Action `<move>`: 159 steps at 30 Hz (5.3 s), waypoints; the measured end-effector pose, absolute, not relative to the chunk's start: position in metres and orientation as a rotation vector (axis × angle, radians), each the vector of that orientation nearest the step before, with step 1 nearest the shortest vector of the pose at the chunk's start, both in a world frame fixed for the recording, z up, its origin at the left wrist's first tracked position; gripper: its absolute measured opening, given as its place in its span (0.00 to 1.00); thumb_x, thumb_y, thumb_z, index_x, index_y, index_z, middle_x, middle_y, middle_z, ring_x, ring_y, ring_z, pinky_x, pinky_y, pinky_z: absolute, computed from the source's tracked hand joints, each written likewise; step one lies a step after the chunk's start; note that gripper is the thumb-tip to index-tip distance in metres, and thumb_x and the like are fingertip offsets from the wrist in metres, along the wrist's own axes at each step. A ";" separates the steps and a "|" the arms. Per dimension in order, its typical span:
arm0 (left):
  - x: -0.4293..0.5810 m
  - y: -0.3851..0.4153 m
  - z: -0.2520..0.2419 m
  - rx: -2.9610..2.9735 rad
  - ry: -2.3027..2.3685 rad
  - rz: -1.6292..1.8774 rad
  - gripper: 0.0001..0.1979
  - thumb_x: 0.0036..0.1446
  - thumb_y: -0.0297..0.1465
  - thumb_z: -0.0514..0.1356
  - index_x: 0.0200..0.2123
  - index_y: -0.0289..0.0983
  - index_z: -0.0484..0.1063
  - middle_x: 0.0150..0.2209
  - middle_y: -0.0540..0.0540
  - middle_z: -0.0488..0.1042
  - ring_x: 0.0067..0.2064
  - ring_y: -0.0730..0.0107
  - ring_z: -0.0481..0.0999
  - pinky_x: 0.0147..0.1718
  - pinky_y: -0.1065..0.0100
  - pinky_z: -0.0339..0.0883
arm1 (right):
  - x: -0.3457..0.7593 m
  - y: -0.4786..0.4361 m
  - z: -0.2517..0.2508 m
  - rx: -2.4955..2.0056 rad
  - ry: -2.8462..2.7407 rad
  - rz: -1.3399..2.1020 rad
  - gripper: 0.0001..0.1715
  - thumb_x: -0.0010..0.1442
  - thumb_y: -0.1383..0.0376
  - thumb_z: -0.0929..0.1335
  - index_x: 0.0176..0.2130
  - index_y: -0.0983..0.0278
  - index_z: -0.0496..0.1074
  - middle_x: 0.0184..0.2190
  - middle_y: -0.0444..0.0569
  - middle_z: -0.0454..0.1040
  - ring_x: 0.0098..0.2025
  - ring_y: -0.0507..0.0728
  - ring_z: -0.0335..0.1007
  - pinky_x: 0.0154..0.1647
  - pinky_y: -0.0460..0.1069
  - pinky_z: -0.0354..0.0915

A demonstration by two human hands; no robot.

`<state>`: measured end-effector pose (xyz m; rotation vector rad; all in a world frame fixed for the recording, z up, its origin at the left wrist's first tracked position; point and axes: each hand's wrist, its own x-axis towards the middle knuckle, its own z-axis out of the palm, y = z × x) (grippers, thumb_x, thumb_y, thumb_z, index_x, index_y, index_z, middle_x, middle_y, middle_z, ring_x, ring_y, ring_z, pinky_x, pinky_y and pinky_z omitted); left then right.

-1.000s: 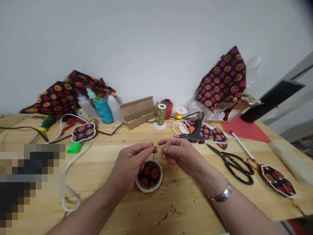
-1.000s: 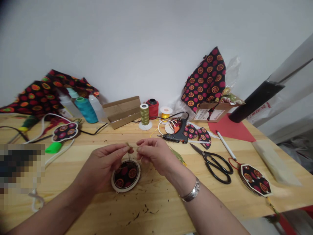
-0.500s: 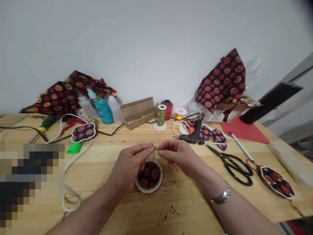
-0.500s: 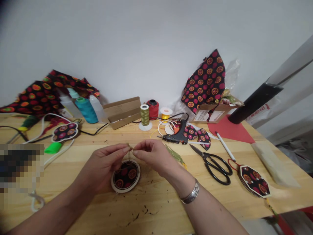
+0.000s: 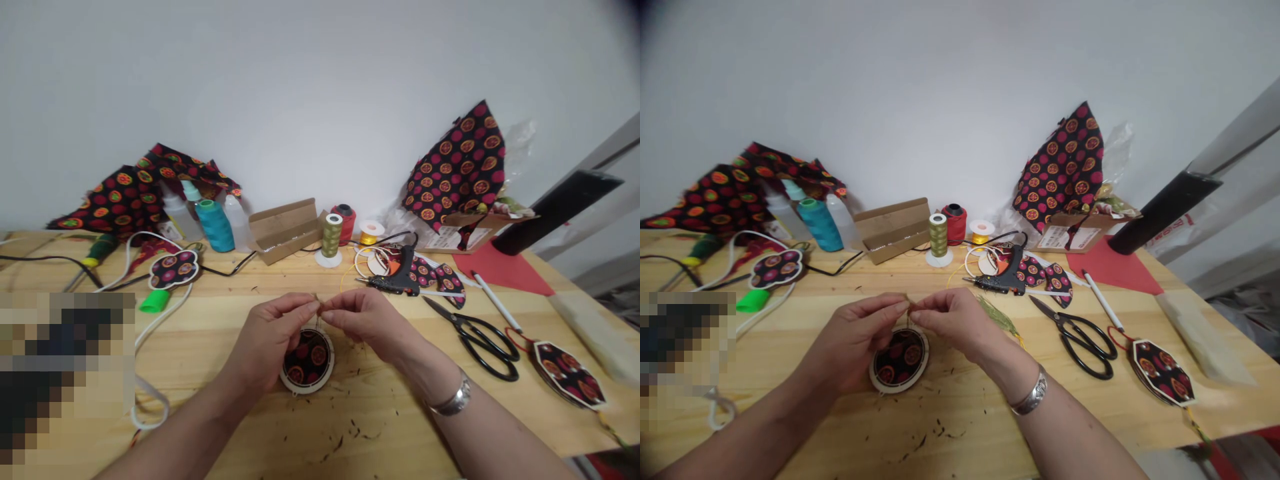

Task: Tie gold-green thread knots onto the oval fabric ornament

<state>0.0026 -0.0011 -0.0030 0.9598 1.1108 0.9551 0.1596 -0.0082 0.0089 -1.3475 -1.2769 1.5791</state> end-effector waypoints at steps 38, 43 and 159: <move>0.002 0.001 -0.002 0.808 0.979 0.931 0.07 0.43 0.32 0.66 0.23 0.34 0.75 0.13 0.58 0.54 0.17 0.83 0.48 0.15 0.78 0.45 | 0.159 -0.008 0.005 -1.339 -1.213 1.578 0.13 0.46 0.57 0.71 0.24 0.65 0.71 0.14 0.36 0.57 0.15 0.45 0.43 0.17 0.45 0.39; 0.002 0.001 0.001 0.794 0.976 0.921 0.06 0.43 0.31 0.66 0.22 0.33 0.74 0.13 0.58 0.52 0.17 0.83 0.48 0.14 0.78 0.43 | 0.159 -0.007 0.005 -1.341 -1.232 1.567 0.14 0.47 0.57 0.70 0.25 0.66 0.71 0.13 0.36 0.56 0.15 0.44 0.43 0.17 0.45 0.38; 0.001 0.001 -0.003 0.855 0.979 0.899 0.09 0.46 0.33 0.64 0.24 0.32 0.72 0.20 0.53 0.63 0.18 0.86 0.51 0.14 0.82 0.42 | 0.157 -0.008 0.008 -1.484 -1.531 1.203 0.09 0.48 0.65 0.68 0.26 0.68 0.75 0.19 0.43 0.69 0.20 0.47 0.54 0.21 0.44 0.51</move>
